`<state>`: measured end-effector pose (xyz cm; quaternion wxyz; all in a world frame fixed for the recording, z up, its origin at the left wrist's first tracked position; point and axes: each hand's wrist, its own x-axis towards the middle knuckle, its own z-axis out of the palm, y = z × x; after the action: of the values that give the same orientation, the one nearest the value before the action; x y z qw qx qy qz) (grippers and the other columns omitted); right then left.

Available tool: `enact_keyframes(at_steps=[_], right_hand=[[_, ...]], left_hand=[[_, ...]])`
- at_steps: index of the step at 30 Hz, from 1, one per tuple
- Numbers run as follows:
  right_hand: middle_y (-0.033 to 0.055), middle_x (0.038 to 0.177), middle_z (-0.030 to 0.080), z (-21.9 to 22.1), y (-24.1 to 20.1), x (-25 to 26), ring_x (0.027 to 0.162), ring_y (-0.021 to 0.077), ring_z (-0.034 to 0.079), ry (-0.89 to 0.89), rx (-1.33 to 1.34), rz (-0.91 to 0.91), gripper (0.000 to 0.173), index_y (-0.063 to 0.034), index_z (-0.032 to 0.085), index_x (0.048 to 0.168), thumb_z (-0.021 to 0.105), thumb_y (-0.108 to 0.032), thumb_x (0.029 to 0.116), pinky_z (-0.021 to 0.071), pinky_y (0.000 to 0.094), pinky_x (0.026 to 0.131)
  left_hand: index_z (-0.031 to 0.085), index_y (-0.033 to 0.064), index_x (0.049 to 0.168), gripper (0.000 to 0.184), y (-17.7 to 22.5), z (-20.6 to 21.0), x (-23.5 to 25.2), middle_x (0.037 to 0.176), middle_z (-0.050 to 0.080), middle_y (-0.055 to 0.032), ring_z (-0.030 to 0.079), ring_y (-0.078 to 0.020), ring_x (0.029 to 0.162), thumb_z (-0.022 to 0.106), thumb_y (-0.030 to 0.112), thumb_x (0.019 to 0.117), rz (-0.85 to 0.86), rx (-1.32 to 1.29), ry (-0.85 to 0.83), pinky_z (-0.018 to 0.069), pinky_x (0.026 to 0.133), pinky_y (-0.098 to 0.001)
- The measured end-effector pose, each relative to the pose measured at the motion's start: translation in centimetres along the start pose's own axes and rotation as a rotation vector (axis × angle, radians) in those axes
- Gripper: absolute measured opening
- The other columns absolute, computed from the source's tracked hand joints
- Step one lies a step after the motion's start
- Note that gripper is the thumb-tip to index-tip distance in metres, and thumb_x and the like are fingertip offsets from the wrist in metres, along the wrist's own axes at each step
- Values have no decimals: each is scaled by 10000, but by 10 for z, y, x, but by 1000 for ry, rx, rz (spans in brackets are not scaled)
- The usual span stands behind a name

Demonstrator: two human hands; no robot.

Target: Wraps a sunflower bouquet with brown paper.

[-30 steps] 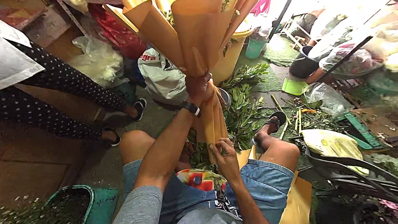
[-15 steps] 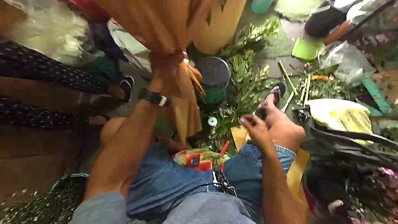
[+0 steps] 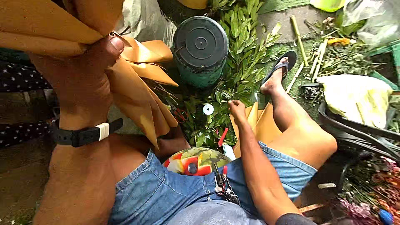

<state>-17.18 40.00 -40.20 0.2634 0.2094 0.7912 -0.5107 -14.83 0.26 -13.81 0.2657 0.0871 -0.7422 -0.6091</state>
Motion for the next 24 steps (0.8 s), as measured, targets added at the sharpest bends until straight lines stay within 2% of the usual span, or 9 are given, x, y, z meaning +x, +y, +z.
enact_keyframes(at_steps=[3,7,11,13,15,17,19,22,24], right_hand=[[199,1215,683,56,12,-8,1087,360,675,-137,-326,-66,323,-49,637,1282,565,-253,1042,549,590,926],[167,1309,642,106,7,-15,1190,372,625,-324,-819,-409,311,-122,686,1271,600,-198,983,516,579,980],[142,1377,626,159,-10,-23,1293,347,575,-506,-875,-592,350,-148,660,1342,576,-244,1016,463,545,1084],[118,1492,550,190,-14,-19,1418,334,469,-593,-947,-675,440,-206,560,1466,570,-265,1030,351,557,1180],[129,1512,534,210,-17,-11,1460,364,411,-685,-1036,-720,494,-229,514,1508,592,-279,1023,273,607,1211],[178,1379,629,213,-29,-4,1329,410,541,-803,-1079,-642,402,-188,601,1426,583,-215,1025,384,639,1128],[186,1318,660,202,-44,-4,1243,401,608,-839,-983,-498,346,-166,641,1376,536,-212,1050,464,632,1052],[176,1224,688,165,-74,-17,1134,326,665,-607,-617,-421,357,-74,655,1297,495,-308,1080,520,562,1006],[154,1164,701,135,-106,-34,1062,266,688,-444,-385,-445,359,-56,638,1293,499,-312,1083,556,498,963]], left_hand=[[566,-32,1305,578,-13,-11,3,1265,648,-178,628,-318,1180,839,164,834,2,74,22,522,1043,-498],[551,-21,1334,665,-26,-26,-3,1254,655,-179,636,-323,1184,885,172,792,-49,139,83,534,1040,-520],[620,106,1256,488,-7,-33,-28,1153,689,-4,672,-124,1080,843,227,839,-184,338,79,588,930,-349],[647,117,1192,382,3,-30,-33,1087,698,40,675,-62,1019,822,170,856,-161,352,90,584,876,-269],[615,134,1218,444,15,-19,-30,1135,685,72,657,-49,1085,822,97,828,-122,281,89,568,950,-261],[619,129,1204,468,19,-14,-28,1124,699,78,672,-55,1073,832,35,799,-69,189,95,581,946,-260],[627,102,1197,499,11,-16,-22,1114,718,65,687,-86,1069,860,28,762,-1,118,96,593,964,-315],[664,100,1181,417,-3,-31,-39,1103,716,51,681,-69,1054,849,68,809,-89,139,24,594,946,-308],[702,35,1052,169,-2,-43,-65,924,691,10,633,-26,834,750,25,891,-331,163,-86,561,771,-246]])
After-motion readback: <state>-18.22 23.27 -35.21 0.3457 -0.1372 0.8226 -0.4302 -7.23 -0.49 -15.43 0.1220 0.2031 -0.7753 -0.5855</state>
